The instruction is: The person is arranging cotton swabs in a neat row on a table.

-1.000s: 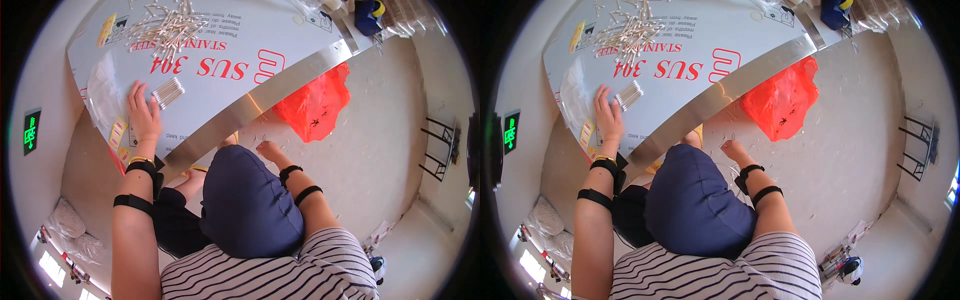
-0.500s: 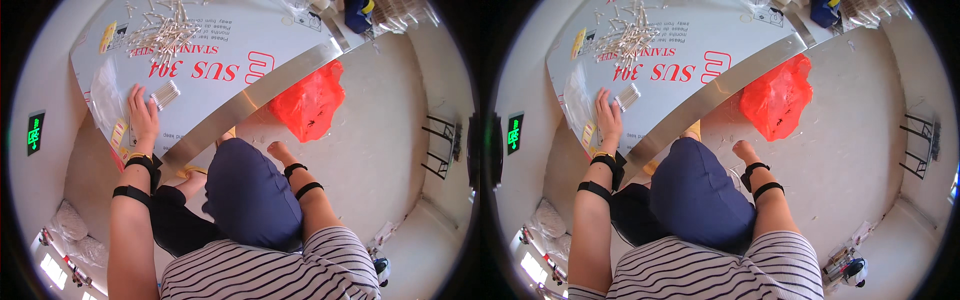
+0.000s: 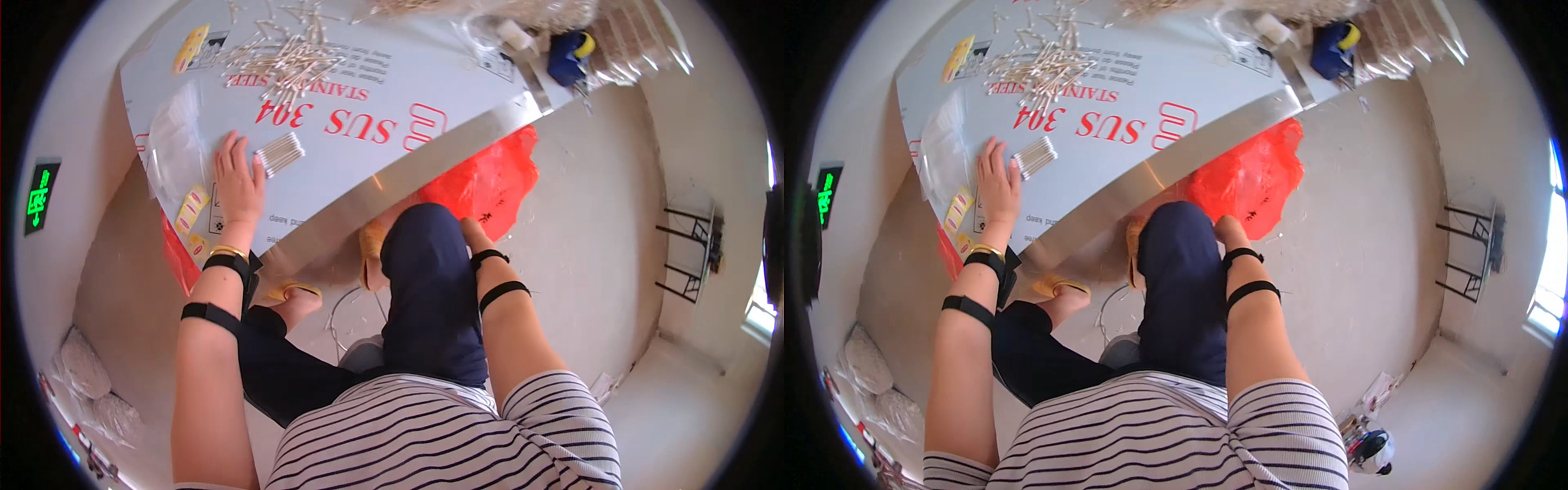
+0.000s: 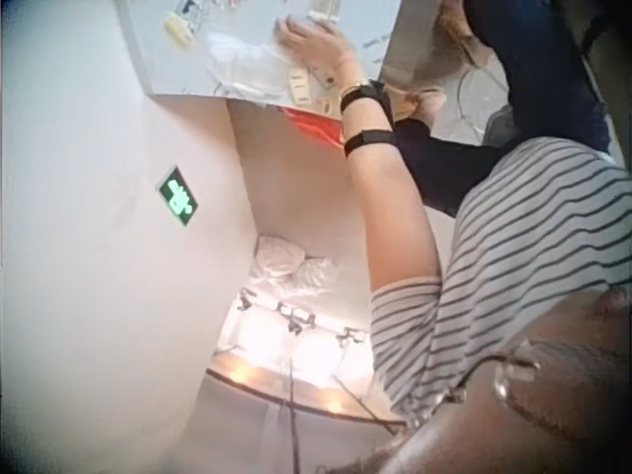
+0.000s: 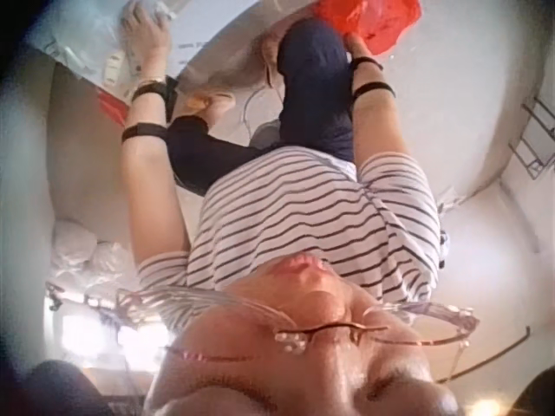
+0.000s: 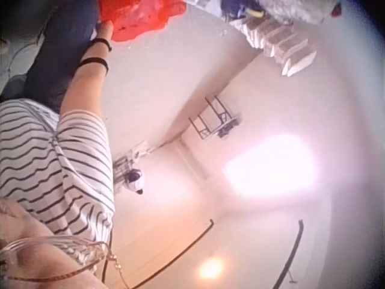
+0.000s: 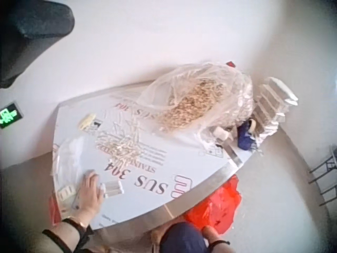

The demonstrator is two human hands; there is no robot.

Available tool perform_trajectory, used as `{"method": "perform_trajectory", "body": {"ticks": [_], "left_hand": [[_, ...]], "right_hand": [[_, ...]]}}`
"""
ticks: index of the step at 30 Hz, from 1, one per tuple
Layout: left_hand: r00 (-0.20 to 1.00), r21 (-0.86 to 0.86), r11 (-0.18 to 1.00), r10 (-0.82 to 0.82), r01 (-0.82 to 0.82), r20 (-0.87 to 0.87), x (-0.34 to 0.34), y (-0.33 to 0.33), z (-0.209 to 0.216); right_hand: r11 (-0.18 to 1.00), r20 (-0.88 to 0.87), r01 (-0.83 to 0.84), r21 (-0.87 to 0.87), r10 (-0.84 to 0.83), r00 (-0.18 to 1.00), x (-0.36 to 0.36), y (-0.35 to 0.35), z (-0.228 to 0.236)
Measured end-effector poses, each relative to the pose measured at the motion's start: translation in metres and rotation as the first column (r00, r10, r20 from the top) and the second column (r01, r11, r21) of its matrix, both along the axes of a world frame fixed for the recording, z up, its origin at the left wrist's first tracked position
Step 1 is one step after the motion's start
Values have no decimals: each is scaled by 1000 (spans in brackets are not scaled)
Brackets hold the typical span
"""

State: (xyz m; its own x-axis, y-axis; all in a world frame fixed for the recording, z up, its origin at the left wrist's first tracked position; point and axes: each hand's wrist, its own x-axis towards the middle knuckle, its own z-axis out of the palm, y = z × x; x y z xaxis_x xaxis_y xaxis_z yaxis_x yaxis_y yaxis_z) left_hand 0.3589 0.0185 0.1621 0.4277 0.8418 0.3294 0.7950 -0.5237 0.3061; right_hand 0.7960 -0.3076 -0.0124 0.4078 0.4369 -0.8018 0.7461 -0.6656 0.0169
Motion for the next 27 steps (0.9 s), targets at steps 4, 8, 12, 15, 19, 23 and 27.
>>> {"method": "perform_trajectory", "body": {"ticks": [4,8,12,15,19,23,27], "left_hand": [[999,-26,999,-36,37,23,11,-3,3],[999,-127,991,-42,39,-19,4,-6,11],[998,-156,986,-56,57,13,2,0,9],[995,-162,982,-98,93,-24,0,-3,9],[993,-146,983,-115,111,-21,1,-2,5],[993,-139,983,-120,117,-17,-5,-4,-2],[997,-135,988,-75,72,-15,-3,-5,-6]], "right_hand": [[978,-73,-195,-70,190,979,44,-5,-43],[989,-58,-146,-32,144,988,27,1,-48],[997,-61,-72,5,73,995,-7,-15,-49],[991,-38,104,-86,-107,993,-61,-21,-49],[963,-235,252,-99,-269,934,-134,-63,-51],[918,-162,394,-46,-397,904,-160,-89,-84],[890,-139,456,-21,-454,880,-133,-79,-123]]}}
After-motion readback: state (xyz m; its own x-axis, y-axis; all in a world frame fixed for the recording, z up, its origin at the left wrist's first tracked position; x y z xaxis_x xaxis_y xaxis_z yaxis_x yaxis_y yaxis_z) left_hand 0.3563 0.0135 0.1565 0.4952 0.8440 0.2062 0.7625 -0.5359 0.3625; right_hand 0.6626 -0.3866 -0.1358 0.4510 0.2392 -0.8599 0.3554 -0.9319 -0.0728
